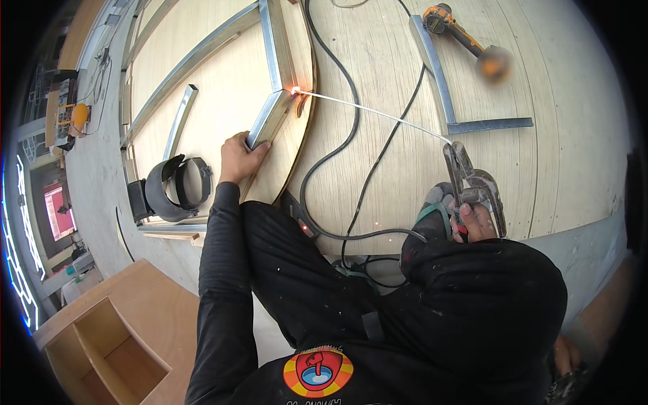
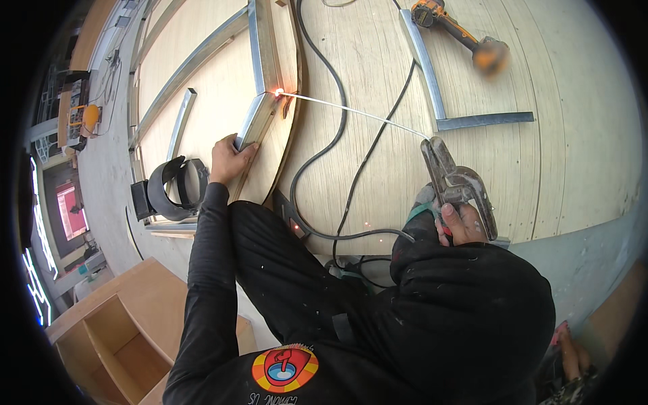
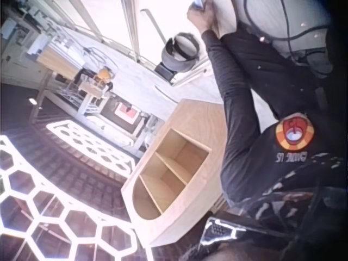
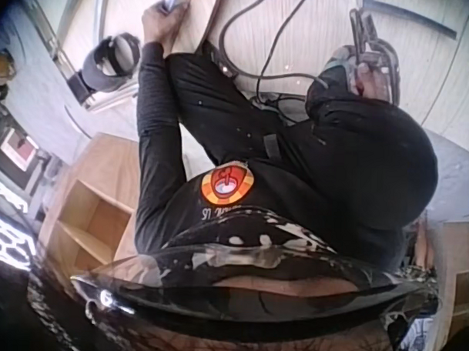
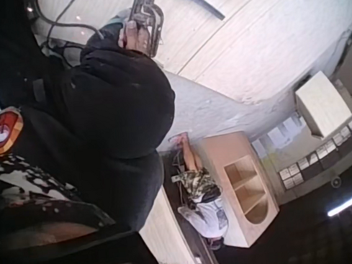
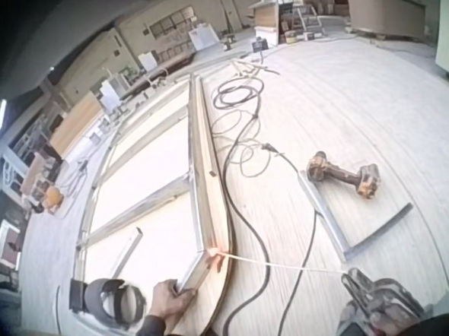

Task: Welding a metal frame onto a wooden base for furniture manufacturing.

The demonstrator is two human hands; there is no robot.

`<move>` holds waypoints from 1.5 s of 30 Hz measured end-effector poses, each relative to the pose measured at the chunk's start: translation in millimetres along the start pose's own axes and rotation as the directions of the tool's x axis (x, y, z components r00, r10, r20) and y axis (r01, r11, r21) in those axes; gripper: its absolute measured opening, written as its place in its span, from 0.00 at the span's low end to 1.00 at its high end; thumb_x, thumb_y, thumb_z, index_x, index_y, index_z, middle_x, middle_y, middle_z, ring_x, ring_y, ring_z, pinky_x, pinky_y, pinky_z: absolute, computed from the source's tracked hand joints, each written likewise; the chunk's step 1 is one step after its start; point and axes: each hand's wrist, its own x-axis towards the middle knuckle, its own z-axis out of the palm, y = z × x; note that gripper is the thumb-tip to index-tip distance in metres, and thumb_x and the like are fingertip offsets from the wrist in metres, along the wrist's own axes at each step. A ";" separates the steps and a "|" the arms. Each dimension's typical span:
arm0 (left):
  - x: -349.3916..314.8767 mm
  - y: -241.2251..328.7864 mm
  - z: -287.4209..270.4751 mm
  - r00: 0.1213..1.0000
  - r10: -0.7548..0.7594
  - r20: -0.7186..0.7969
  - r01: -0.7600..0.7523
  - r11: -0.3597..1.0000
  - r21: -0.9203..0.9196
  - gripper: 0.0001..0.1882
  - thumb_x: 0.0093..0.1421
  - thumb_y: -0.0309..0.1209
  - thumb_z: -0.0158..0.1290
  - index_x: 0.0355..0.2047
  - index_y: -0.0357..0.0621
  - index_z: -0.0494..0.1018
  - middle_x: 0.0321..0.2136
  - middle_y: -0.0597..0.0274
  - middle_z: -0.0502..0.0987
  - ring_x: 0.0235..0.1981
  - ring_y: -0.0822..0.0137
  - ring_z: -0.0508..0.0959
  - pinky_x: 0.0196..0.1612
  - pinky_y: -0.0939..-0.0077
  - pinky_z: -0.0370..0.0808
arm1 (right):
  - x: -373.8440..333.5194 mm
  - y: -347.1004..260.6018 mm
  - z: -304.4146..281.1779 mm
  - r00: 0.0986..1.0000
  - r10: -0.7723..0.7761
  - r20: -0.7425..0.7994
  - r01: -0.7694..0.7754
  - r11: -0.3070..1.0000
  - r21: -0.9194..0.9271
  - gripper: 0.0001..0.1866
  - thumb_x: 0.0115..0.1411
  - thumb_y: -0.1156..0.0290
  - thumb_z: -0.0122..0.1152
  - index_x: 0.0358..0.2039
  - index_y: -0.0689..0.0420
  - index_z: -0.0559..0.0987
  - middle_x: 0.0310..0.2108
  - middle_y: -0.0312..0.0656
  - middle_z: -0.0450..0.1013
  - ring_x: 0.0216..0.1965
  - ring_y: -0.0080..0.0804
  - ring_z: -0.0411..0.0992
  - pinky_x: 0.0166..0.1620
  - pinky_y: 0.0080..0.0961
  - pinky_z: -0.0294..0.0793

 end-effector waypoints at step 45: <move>1.0 -7.1 -0.9 0.997 -0.042 0.061 0.045 0.997 -0.063 0.24 0.48 0.45 0.63 0.33 0.34 0.80 0.21 0.46 0.79 0.23 0.55 0.80 0.30 0.65 0.75 | 6.1 1.3 -9.8 0.997 0.023 0.068 -0.015 0.993 -0.114 0.29 0.64 0.42 0.50 0.40 0.61 0.73 0.22 0.37 0.70 0.19 0.21 0.65 0.24 0.19 0.63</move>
